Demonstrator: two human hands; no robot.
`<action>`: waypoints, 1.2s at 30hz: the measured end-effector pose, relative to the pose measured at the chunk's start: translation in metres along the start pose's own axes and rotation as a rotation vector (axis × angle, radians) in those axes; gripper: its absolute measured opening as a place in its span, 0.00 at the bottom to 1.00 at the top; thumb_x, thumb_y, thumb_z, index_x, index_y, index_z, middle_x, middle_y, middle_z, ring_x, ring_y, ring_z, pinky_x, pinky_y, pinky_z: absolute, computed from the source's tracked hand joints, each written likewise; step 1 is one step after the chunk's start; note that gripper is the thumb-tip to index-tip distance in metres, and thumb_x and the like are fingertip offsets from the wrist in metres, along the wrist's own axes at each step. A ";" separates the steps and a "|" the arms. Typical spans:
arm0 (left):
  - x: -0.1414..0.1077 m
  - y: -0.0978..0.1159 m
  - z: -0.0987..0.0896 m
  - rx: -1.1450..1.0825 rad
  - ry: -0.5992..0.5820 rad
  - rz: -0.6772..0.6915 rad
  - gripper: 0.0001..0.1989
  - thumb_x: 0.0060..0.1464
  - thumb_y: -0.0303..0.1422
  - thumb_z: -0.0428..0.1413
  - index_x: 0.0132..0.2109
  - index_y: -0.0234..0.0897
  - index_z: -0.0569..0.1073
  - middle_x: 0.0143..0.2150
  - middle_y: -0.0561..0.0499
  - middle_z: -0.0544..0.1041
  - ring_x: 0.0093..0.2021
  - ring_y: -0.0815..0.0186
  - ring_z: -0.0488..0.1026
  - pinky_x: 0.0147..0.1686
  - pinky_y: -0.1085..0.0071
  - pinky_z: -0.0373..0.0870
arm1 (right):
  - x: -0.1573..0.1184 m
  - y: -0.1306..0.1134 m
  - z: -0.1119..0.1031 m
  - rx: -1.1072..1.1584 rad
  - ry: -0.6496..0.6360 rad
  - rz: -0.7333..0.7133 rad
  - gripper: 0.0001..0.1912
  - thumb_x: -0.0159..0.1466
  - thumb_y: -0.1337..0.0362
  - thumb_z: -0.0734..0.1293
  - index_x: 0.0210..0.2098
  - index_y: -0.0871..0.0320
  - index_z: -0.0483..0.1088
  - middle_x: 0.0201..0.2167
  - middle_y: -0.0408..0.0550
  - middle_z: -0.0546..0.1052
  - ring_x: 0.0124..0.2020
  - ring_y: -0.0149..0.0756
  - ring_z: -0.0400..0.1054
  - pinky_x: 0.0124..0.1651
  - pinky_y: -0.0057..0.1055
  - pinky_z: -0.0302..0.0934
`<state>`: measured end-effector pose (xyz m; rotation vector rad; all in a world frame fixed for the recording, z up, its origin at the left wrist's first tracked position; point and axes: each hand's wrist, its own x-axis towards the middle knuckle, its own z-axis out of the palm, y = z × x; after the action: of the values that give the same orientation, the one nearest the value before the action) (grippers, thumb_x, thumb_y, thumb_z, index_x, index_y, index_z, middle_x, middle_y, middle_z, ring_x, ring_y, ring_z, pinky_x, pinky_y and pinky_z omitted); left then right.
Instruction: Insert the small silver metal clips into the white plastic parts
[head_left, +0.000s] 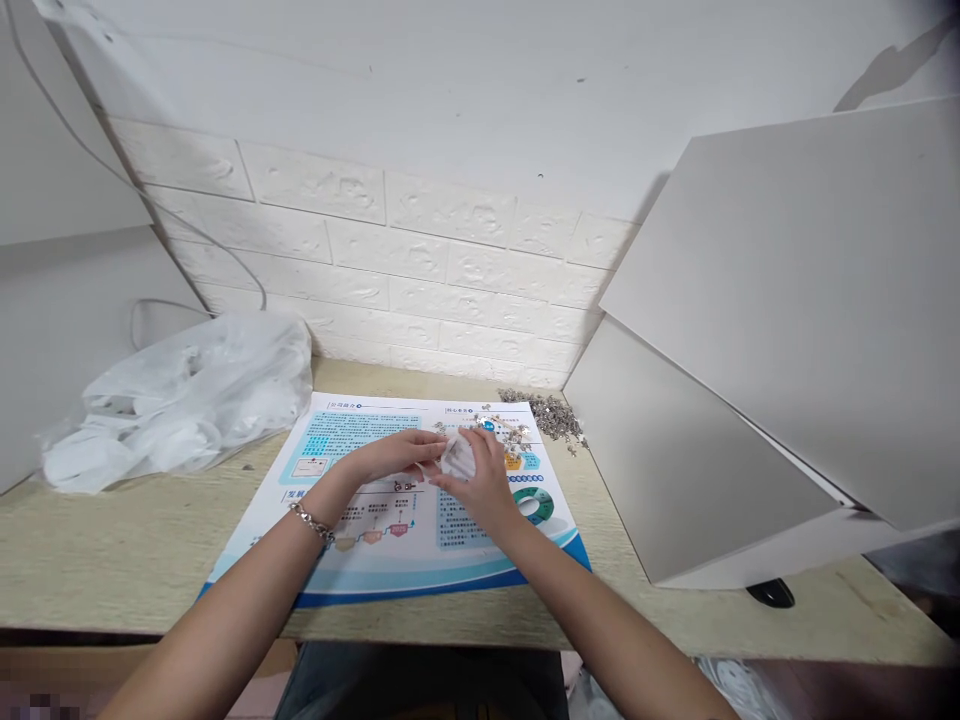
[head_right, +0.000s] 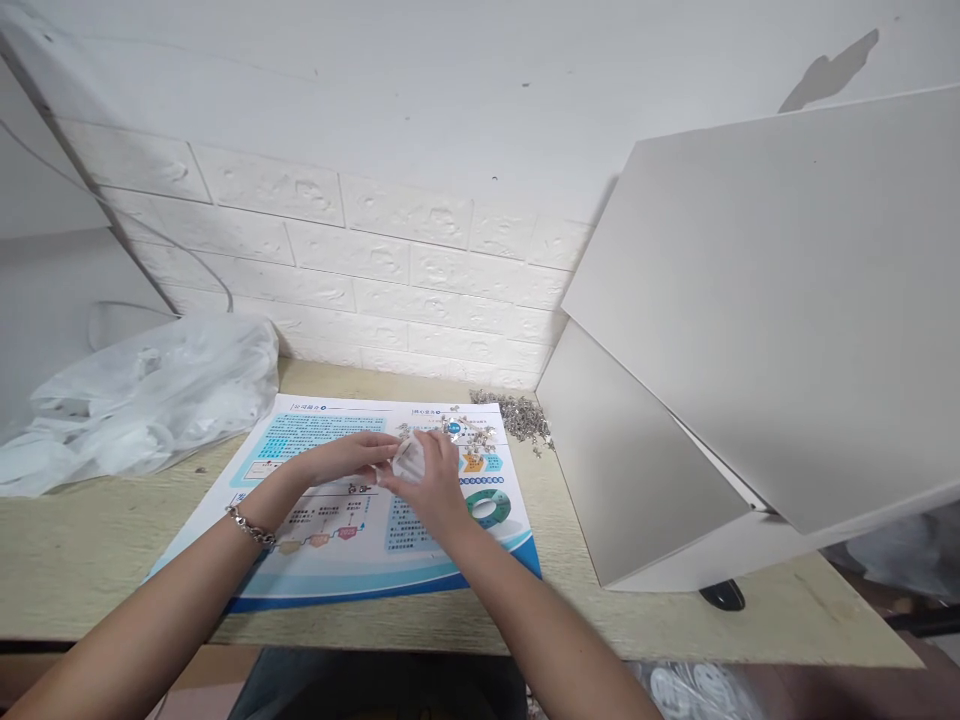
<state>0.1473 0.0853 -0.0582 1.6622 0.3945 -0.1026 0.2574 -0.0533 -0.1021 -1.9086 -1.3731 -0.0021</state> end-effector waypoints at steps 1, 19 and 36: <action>-0.001 0.003 0.003 -0.059 -0.044 0.037 0.19 0.47 0.44 0.55 0.43 0.37 0.72 0.34 0.50 0.73 0.34 0.69 0.69 0.32 0.74 0.65 | 0.001 0.000 -0.002 0.018 0.029 0.037 0.35 0.55 0.47 0.63 0.56 0.57 0.54 0.54 0.56 0.57 0.57 0.45 0.51 0.53 0.40 0.56; 0.008 0.006 0.010 0.089 0.283 0.183 0.21 0.49 0.40 0.52 0.48 0.35 0.73 0.26 0.52 0.71 0.26 0.72 0.63 0.30 0.73 0.63 | 0.031 0.011 -0.017 -0.275 0.095 -0.114 0.16 0.64 0.62 0.55 0.46 0.57 0.69 0.44 0.51 0.71 0.45 0.36 0.64 0.48 0.33 0.57; 0.011 -0.003 -0.002 0.383 0.636 0.212 0.20 0.50 0.38 0.45 0.46 0.38 0.75 0.45 0.51 0.76 0.41 0.61 0.70 0.40 0.69 0.65 | 0.060 -0.018 -0.010 -0.648 -0.229 -0.141 0.10 0.60 0.74 0.55 0.33 0.60 0.66 0.25 0.50 0.73 0.26 0.36 0.69 0.24 0.27 0.57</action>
<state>0.1559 0.0896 -0.0643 2.0887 0.7029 0.5529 0.2719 -0.0088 -0.0597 -2.3825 -1.8152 -0.3464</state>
